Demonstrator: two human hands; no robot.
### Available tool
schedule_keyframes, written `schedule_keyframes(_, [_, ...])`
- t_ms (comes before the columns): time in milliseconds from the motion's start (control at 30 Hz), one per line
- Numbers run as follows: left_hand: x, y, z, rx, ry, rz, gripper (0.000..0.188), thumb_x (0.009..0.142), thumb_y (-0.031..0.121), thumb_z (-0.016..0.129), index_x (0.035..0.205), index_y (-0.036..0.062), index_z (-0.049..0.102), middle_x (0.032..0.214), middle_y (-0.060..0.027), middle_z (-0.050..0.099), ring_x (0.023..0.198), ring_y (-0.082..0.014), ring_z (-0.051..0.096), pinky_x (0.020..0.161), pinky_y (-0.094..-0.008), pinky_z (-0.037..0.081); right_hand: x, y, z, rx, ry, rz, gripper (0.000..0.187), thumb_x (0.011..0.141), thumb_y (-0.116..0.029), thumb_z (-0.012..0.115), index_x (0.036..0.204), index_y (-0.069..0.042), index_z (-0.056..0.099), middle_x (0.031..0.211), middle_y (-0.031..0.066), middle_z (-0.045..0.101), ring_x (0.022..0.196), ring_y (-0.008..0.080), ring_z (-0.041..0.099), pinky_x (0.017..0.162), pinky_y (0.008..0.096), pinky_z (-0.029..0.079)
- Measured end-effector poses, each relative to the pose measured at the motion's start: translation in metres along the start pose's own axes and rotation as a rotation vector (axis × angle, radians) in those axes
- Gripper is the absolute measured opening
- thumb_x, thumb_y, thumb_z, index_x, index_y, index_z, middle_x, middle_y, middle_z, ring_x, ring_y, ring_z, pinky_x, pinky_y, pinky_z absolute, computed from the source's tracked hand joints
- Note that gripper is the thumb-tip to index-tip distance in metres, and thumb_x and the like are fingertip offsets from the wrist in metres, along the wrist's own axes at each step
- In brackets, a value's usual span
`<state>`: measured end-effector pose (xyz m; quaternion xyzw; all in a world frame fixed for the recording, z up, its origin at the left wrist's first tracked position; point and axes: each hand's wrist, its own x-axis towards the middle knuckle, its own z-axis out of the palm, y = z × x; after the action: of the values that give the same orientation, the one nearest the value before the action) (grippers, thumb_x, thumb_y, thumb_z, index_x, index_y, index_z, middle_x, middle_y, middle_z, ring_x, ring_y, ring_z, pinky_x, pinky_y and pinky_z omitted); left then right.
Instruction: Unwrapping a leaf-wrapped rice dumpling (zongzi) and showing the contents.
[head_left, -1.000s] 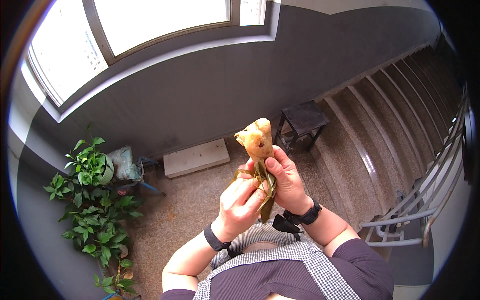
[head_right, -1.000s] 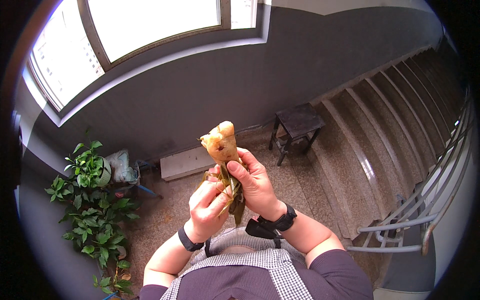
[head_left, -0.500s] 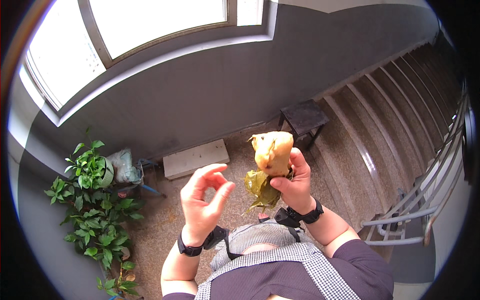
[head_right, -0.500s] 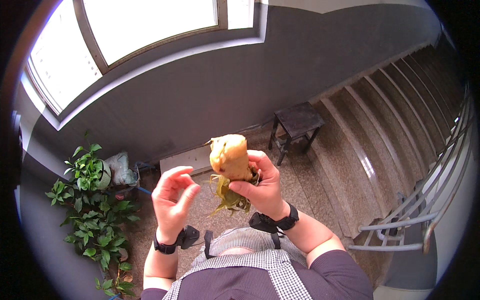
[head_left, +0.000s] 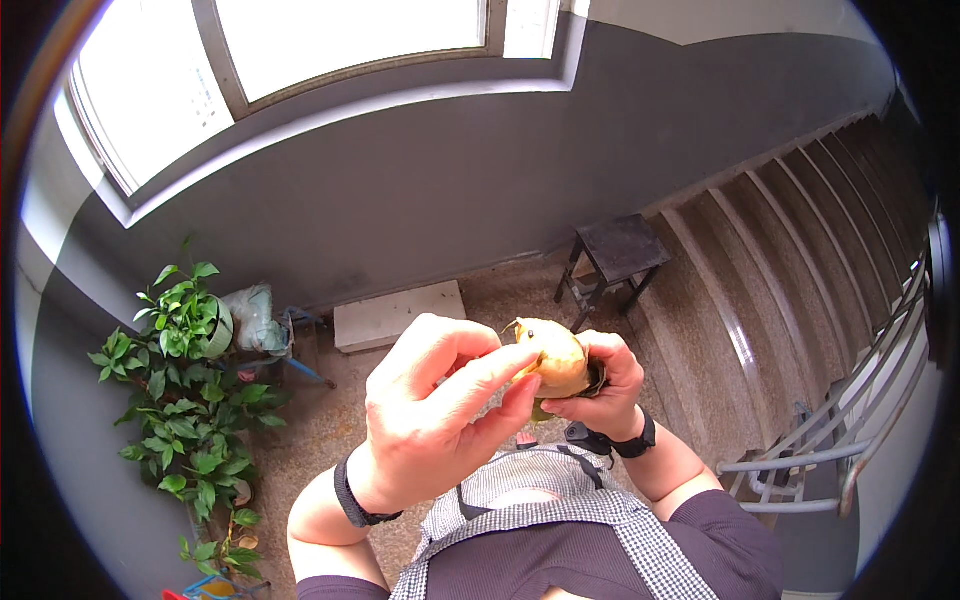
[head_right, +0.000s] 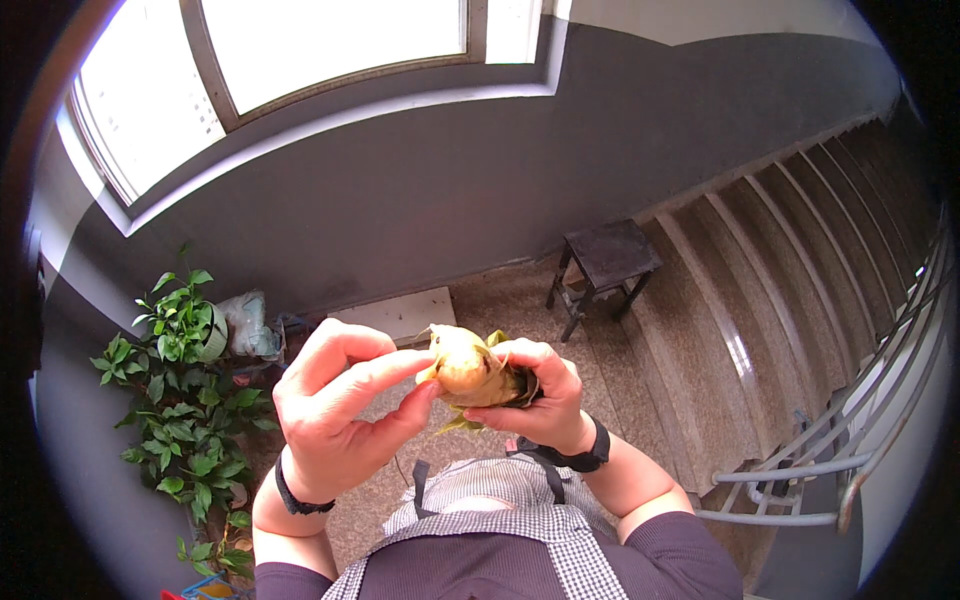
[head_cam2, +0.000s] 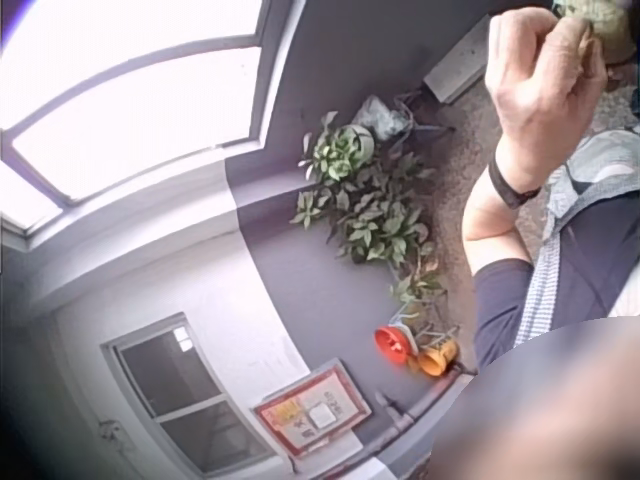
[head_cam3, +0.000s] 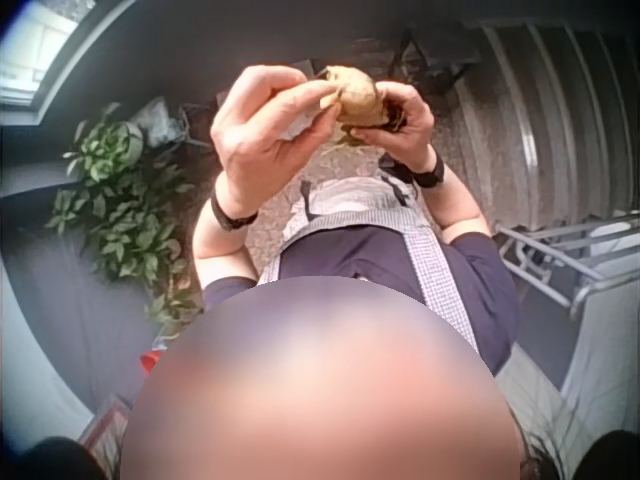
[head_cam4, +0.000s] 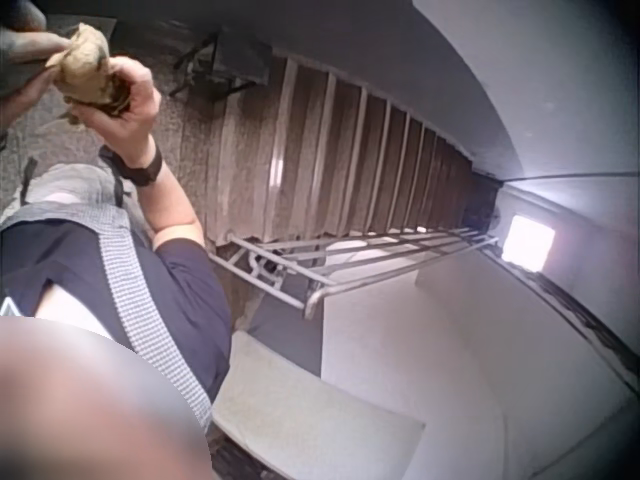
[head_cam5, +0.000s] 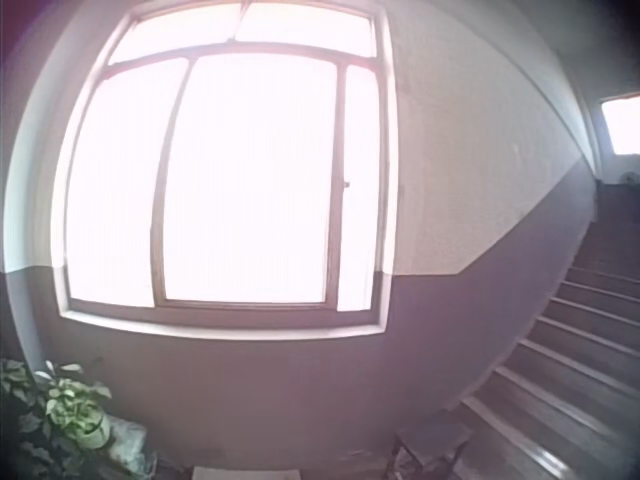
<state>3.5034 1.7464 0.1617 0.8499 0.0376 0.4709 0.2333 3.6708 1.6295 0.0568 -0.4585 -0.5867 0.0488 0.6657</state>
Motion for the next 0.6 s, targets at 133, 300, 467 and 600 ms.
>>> schedule_keyframes(133, [0.002,0.001,-0.003,0.005,-0.041,-0.003,0.028,0.061,-0.003,0.075,0.087,0.0065,0.070,0.075,-0.0049,0.056,0.063,-0.0147,0.055,0.052,-0.0246,0.045,0.000,0.000,-0.002,-0.051,-0.039,-0.032,0.060,0.059,-0.011,0.088,0.106,0.000,0.053,0.096,0.0133,0.064,0.085,0.0180,0.064,0.074,0.0267,0.051])
schedule_keyframes(300, [0.003,-0.001,-0.006,-0.001,-0.071,0.011,0.027,0.058,-0.004,0.073,0.083,0.0072,0.069,0.072,-0.0039,0.057,0.062,-0.0152,0.055,0.052,-0.0254,0.046,-0.001,-0.002,-0.005,-0.118,-0.079,-0.061,0.061,0.058,-0.015,0.089,0.105,0.000,0.053,0.094,0.0132,0.065,0.082,0.0191,0.066,0.071,0.0275,0.052])
schedule_keyframes(467, [0.006,-0.004,-0.007,-0.023,-0.104,0.073,0.026,0.056,-0.004,0.071,0.079,0.0066,0.068,0.071,-0.0035,0.057,0.060,-0.0164,0.055,0.051,-0.0266,0.045,-0.002,-0.006,-0.005,-0.175,-0.115,-0.086,0.062,0.057,-0.019,0.090,0.105,-0.001,0.054,0.094,0.0130,0.066,0.081,0.0204,0.067,0.070,0.0285,0.053])
schedule_keyframes(600, [0.008,-0.005,-0.005,-0.010,-0.125,0.140,0.024,0.053,-0.004,0.069,0.074,0.0057,0.064,0.069,-0.0035,0.056,0.058,-0.0171,0.053,0.050,-0.0276,0.043,0.000,-0.010,-0.005,-0.221,-0.133,-0.111,0.062,0.057,-0.020,0.089,0.104,-0.001,0.054,0.092,0.0125,0.066,0.079,0.0220,0.068,0.069,0.0285,0.054])
